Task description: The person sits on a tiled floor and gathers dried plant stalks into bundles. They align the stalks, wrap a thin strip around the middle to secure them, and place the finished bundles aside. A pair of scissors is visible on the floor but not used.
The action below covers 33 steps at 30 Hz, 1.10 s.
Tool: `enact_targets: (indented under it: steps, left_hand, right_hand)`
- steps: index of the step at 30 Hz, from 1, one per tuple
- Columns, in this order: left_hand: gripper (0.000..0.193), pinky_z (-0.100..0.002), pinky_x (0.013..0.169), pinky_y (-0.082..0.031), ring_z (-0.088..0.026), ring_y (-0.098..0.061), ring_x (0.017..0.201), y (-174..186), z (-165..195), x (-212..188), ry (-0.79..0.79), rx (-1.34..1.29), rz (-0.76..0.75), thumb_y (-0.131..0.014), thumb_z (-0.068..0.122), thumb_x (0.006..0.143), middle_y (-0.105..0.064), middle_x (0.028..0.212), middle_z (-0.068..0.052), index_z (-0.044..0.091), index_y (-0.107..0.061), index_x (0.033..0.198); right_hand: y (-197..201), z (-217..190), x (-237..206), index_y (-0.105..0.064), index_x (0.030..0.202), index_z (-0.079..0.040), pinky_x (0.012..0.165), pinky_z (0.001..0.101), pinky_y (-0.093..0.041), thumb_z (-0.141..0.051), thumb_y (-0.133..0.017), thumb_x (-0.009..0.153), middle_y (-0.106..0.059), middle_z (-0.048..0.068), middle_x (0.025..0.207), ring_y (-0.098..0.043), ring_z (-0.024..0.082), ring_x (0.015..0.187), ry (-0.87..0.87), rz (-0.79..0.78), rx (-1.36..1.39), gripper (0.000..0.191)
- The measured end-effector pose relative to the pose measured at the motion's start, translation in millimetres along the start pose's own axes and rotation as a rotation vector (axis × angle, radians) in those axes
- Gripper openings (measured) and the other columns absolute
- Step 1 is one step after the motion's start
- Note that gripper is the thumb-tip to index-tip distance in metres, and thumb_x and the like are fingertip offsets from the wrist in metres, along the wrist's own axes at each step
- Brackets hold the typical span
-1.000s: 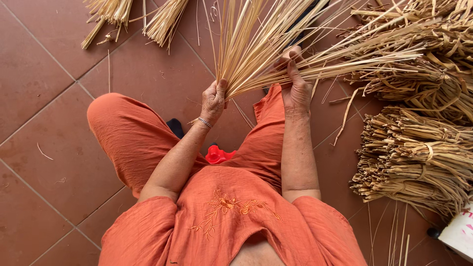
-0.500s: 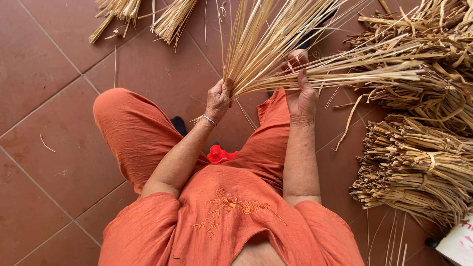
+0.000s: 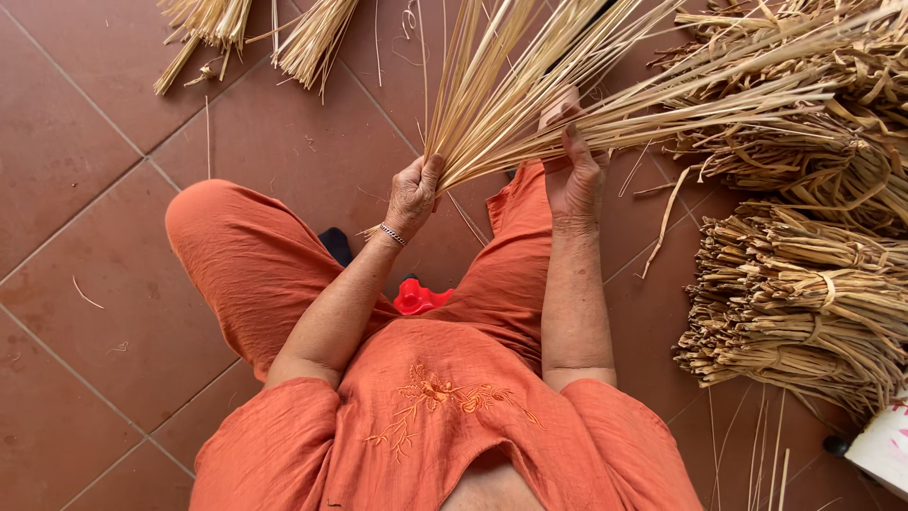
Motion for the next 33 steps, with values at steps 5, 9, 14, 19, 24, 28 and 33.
enact_targets:
  steps: [5, 9, 14, 19, 24, 28, 33]
  left_hand:
    - [0.049, -0.024, 0.041, -0.041, -0.006, -0.051, 0.047, 1, -10, 5, 0.025, -0.024, -0.083, -0.053, 0.051, 0.105, -0.053, 0.061, 0.003, 0.006, -0.065, 0.090]
    - [0.047, -0.024, 0.040, -0.037, -0.006, -0.047, 0.045, 4, -15, 8, 0.049, -0.155, -0.127, -0.053, 0.051, 0.105, -0.052, 0.059, 0.003, 0.008, -0.062, 0.088]
    - [0.046, -0.023, 0.038, -0.034, -0.006, -0.045, 0.044, 8, -19, 11, 0.121, -0.230, -0.092, -0.052, 0.051, 0.104, -0.052, 0.059, 0.004, 0.009, -0.061, 0.088]
    - [0.048, -0.023, 0.038, -0.037, -0.005, -0.047, 0.046, 15, -12, 15, 0.033, -0.188, -0.009, -0.051, 0.053, 0.104, -0.053, 0.062, 0.004, 0.007, -0.063, 0.093]
    - [0.046, -0.023, 0.050, -0.044, -0.005, -0.054, 0.057, 16, 4, 2, -0.080, 0.034, 0.000, -0.055, 0.052, 0.103, -0.061, 0.069, 0.003, 0.011, -0.067, 0.121]
    - [0.045, -0.027, 0.064, -0.055, -0.008, -0.068, 0.075, -7, 26, -10, -0.278, 0.316, -0.326, -0.078, 0.044, 0.089, -0.072, 0.084, 0.000, 0.010, -0.065, 0.115]
    - [0.032, -0.034, 0.068, -0.057, -0.015, -0.070, 0.078, -30, 17, -13, 0.081, 0.289, -0.666, -0.087, 0.032, 0.083, -0.076, 0.084, -0.002, 0.011, -0.074, 0.103]
  right_hand:
    - [-26, -19, -5, -0.071, 0.126, -0.006, 0.109, 0.0383, -0.058, -0.007, -0.078, 0.097, -0.074, 0.008, 0.124, -0.069, 0.020, 0.120, -0.015, -0.398, -0.306, 0.030]
    - [-21, -18, -3, -0.071, 0.118, -0.005, 0.095, 0.0333, -0.061, -0.009, -0.080, 0.090, -0.074, 0.006, 0.113, -0.070, 0.016, 0.106, -0.033, -0.430, -0.697, 0.030]
    - [-13, 19, -9, -0.075, 0.095, -0.006, 0.070, 0.0266, -0.065, -0.006, -0.072, 0.098, -0.077, 0.005, 0.088, -0.073, 0.013, 0.078, 0.026, -0.424, -1.055, 0.004]
    - [-11, 82, -51, -0.072, 0.102, -0.007, 0.089, 0.0391, -0.055, -0.016, -0.085, 0.084, -0.073, 0.013, 0.113, -0.067, 0.026, 0.103, -0.363, -0.696, -1.443, 0.024]
    - [-14, 62, -26, -0.018, 0.160, -0.016, 0.114, 0.0545, -0.047, -0.053, -0.089, 0.069, -0.037, 0.020, 0.161, -0.043, 0.035, 0.145, -0.485, -0.372, -0.459, 0.121]
    - [-23, 34, 9, -0.015, 0.161, -0.014, 0.119, 0.0548, -0.046, -0.062, -0.088, 0.071, -0.034, 0.022, 0.163, -0.042, 0.040, 0.149, -0.335, -0.383, 0.043, 0.126]
    - [-29, 31, 18, -0.043, 0.157, -0.008, 0.080, 0.0404, -0.060, -0.039, -0.078, 0.104, -0.073, 0.012, 0.100, -0.072, 0.019, 0.085, -0.291, -0.474, 0.081, 0.070]
Point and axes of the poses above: each hand's wrist, its own x-axis towards the middle knuckle, its own y-axis out of the back of the hand, z = x × y, the point moved 4 cm from there along x, towards the middle knuckle
